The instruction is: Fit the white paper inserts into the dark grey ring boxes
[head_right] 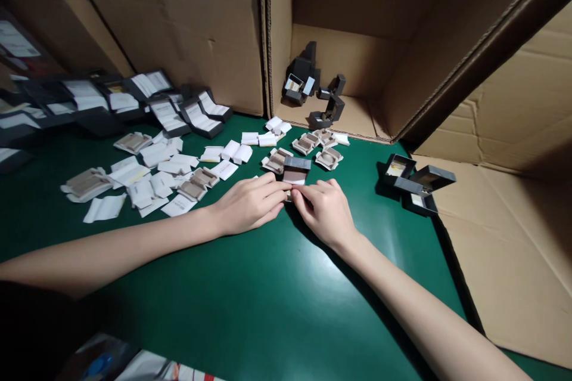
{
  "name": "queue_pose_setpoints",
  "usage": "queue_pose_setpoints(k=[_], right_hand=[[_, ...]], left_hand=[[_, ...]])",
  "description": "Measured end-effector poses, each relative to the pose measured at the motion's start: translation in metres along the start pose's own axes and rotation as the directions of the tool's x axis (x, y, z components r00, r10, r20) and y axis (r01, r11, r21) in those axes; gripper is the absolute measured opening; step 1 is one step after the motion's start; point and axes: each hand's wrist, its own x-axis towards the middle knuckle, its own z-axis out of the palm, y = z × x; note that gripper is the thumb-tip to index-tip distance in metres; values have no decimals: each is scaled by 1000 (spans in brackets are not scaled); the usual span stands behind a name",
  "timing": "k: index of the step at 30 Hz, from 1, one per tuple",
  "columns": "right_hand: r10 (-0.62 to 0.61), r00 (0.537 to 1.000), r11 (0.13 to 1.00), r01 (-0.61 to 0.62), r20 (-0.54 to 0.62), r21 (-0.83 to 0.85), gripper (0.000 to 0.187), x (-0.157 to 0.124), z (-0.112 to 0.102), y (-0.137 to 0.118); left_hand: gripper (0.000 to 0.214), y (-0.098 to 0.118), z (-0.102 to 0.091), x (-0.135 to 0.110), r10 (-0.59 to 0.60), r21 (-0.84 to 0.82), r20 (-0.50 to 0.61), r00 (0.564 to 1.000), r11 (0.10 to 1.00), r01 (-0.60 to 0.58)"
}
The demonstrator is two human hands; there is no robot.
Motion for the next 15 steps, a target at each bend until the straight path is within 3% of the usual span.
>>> queue_pose_setpoints(k=[15], right_hand=[[23,999,1000,-22,-31,19,27,1,0,-2]], left_hand=[[17,1,-1,1,-26,9,24,999,1000,26]])
